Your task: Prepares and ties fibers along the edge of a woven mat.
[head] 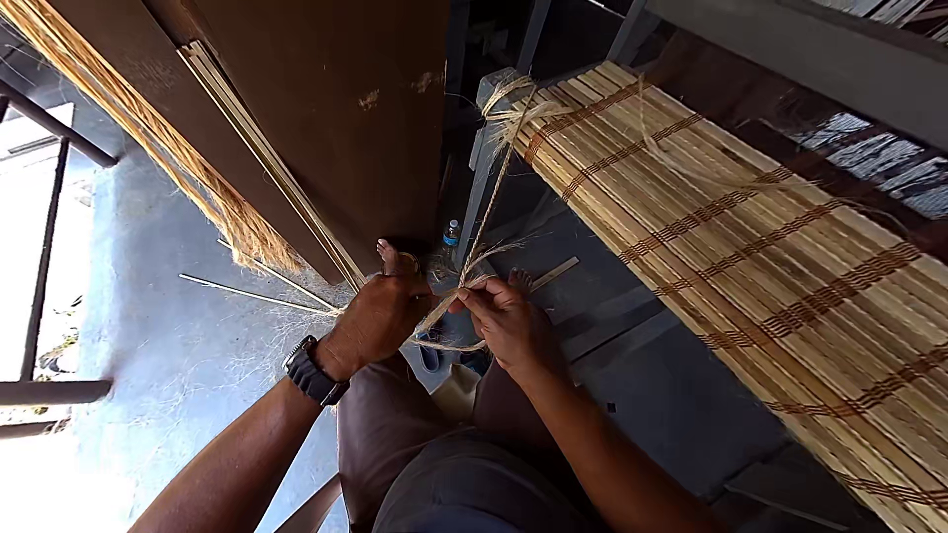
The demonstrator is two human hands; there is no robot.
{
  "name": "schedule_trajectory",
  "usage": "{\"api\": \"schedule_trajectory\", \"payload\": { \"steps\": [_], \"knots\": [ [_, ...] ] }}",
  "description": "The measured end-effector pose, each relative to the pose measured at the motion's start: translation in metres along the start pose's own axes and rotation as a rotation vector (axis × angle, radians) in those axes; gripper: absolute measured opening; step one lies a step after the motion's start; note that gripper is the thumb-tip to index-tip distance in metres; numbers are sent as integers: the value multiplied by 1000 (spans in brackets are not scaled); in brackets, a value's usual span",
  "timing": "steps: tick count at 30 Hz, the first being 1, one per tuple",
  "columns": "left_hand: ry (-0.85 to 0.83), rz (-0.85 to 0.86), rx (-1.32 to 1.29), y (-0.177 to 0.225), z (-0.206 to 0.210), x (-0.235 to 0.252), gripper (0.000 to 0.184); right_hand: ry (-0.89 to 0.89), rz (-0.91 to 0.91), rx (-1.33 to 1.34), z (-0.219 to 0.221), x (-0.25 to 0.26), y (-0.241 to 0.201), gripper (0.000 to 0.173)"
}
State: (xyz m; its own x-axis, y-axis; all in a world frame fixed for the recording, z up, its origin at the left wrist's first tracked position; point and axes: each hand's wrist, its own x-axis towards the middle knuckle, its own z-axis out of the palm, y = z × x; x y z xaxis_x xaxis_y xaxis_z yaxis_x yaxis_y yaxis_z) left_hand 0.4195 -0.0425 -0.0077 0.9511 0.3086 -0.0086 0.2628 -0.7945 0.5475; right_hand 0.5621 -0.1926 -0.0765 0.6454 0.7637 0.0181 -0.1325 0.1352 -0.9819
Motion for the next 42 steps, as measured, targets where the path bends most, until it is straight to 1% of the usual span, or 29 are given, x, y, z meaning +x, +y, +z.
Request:
{"api": "schedule_trajectory", "payload": {
  "steps": [3, 6, 10, 13, 16, 18, 22, 26, 28, 30, 31, 32, 33, 35, 37, 39, 42],
  "knots": [
    [-73, -81, 10, 26, 8, -19, 34, 44, 46, 94, 3, -4, -3, 8],
    [-66, -97, 43, 44, 25, -36, 35, 37, 183, 251, 4, -8, -18, 11],
    [10, -77, 97, 45, 45, -42, 33, 41, 390, 463, 4, -14, -39, 11],
    [0, 0, 97, 39, 44, -41, 32, 28, 398, 518, 3, -17, -41, 10],
    [-37, 97, 42, 26, 18, -49, 33, 29, 325, 503, 0, -19, -36, 10],
    [-10, 95, 16, 11, -11, -65, 33, 41, 289, 475, -3, -20, -30, 10],
    [0, 0, 11, -14, -67, -124, 31, 73, 294, 452, -5, -19, -13, 9],
    [-40, -163, 3, -31, -92, -196, 34, 95, 305, 434, -5, -15, 7, 10],
    [-126, -254, -75, -33, -91, -222, 32, 94, 312, 426, -4, -13, 15, 11],
    [-328, -331, -202, -24, -81, -231, 29, 86, 321, 421, -4, -10, 20, 11],
    [-423, -322, -209, -18, -75, -228, 30, 84, 329, 418, -3, -9, 21, 11],
    [-447, -298, -170, -12, -67, -223, 36, 84, 338, 414, -2, -8, 21, 12],
    [-399, -258, -101, -8, -60, -214, 41, 82, 340, 409, -1, -7, 21, 13],
    [-210, -188, -15, 0, -51, -183, 43, 61, 330, 390, -2, -7, 20, 14],
    [-67, -125, -71, 6, -47, -141, 39, 35, 307, 373, -4, -8, 17, 15],
    [2, -65, -133, 5, -40, -101, 35, 24, 283, 362, -8, -10, 11, 16],
    [18, -43, -176, 7, -20, -47, 32, 34, 267, 364, -16, -18, 1, 17]
  ]
}}
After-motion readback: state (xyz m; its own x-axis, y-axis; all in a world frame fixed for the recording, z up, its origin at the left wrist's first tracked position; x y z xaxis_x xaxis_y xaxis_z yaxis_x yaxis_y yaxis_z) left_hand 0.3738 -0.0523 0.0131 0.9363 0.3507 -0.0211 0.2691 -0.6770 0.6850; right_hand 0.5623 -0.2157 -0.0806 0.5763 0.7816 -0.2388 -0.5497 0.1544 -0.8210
